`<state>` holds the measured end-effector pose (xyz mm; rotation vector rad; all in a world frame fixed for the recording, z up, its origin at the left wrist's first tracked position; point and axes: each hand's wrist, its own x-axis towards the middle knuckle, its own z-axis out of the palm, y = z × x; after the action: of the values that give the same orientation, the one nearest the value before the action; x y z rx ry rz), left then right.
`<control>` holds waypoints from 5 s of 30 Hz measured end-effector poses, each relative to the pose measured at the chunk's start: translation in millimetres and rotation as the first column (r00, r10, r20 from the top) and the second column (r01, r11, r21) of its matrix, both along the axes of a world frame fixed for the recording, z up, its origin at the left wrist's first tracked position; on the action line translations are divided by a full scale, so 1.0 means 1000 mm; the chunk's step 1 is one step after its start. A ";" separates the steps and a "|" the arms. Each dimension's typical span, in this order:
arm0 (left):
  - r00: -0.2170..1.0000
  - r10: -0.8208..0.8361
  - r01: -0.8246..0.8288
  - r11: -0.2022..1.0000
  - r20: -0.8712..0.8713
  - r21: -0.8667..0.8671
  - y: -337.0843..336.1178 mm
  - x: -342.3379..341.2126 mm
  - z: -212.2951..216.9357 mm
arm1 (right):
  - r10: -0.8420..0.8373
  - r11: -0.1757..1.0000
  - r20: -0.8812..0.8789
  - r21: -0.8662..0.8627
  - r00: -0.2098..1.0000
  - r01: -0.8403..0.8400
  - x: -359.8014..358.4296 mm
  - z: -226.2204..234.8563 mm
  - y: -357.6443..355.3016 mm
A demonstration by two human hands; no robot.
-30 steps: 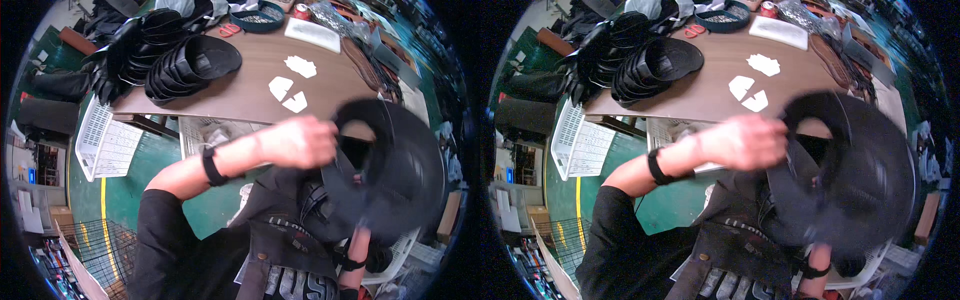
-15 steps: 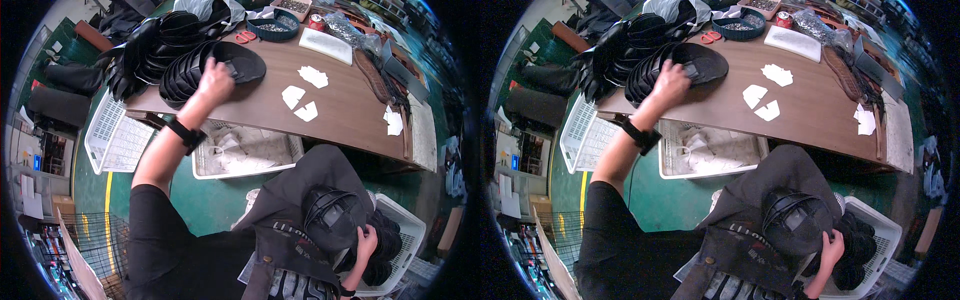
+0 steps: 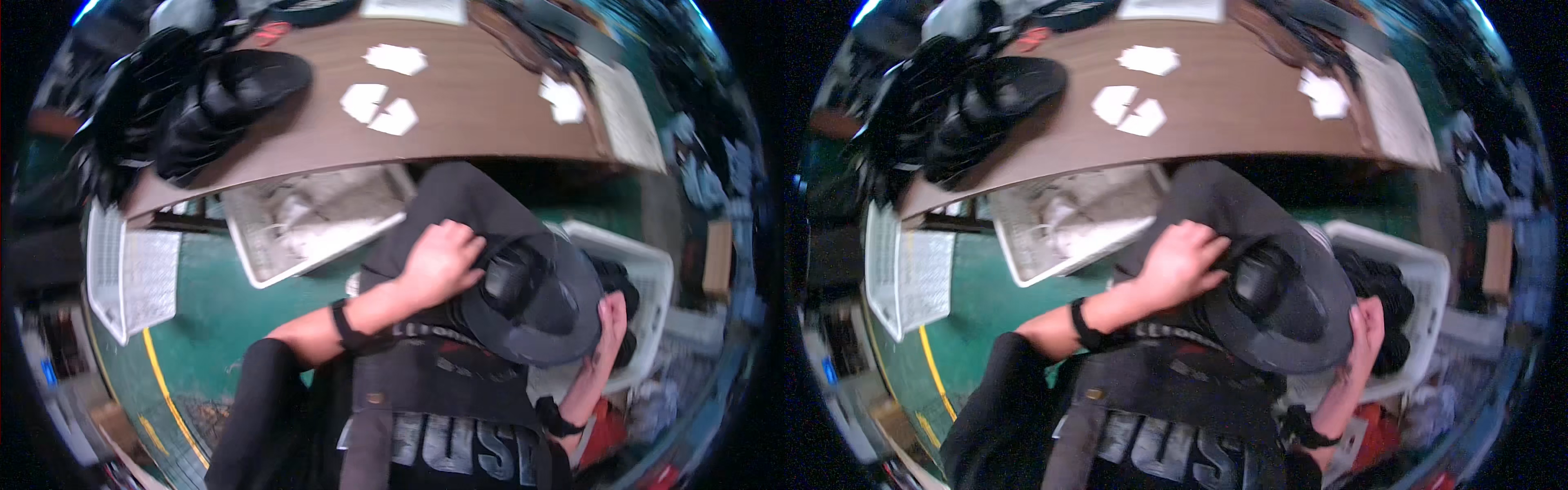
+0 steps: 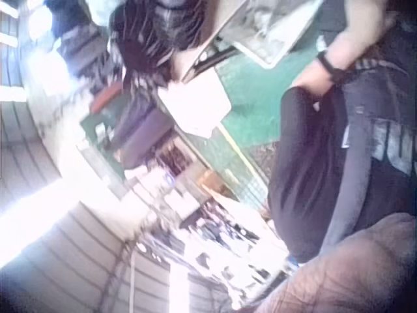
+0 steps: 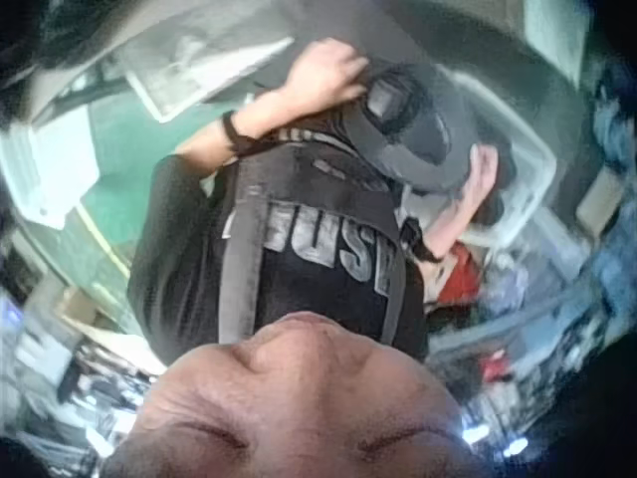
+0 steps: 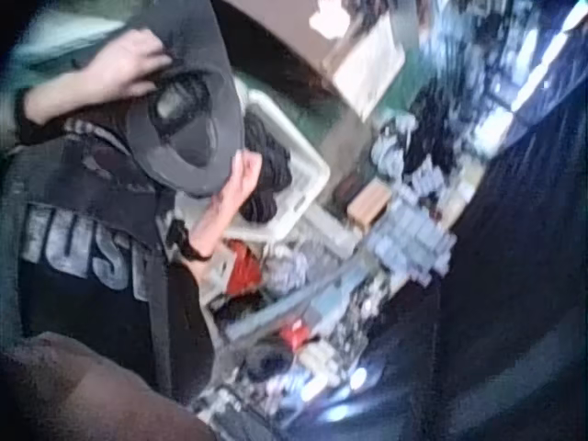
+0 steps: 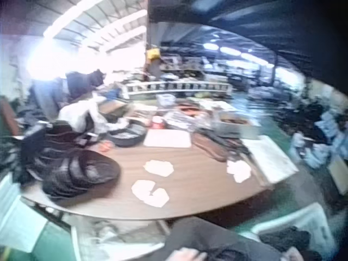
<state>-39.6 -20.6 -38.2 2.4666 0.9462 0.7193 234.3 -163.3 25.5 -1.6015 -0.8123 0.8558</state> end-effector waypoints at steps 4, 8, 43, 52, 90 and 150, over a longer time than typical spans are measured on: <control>0.962 -0.014 0.069 0.979 0.272 -0.193 0.006 -0.004 -0.001 | 0.087 0.964 -0.294 0.266 0.952 -0.006 -0.028 0.030 0.012; 0.914 0.227 0.087 0.700 0.336 -0.709 -0.001 -0.003 0.003 | -0.300 0.875 -0.773 0.011 0.559 0.485 -0.073 0.047 0.022; 0.942 0.191 -0.103 0.947 -0.275 0.304 0.138 -0.080 -0.049 | 0.051 0.992 -0.346 -0.088 0.937 -0.087 -0.061 -0.097 0.045; 0.865 0.290 0.052 0.759 0.409 -0.649 0.062 -0.022 0.004 | 0.174 0.966 -0.297 -0.134 0.939 -0.221 -0.079 -0.078 0.066; 0.999 -0.028 0.037 0.849 0.024 -0.527 0.003 0.049 -0.012 | 0.126 0.990 -0.012 -0.061 0.992 -0.127 -0.098 -0.088 0.029; 0.994 -0.010 0.065 0.842 0.105 -0.536 -0.026 0.044 -0.011 | 0.065 0.995 -0.312 0.098 0.948 -0.036 -0.111 -0.084 0.006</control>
<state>4.6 -46.6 -49.0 1.9279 0.9087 0.4703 123.3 -157.6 -58.9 -1.3248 -0.6554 1.0642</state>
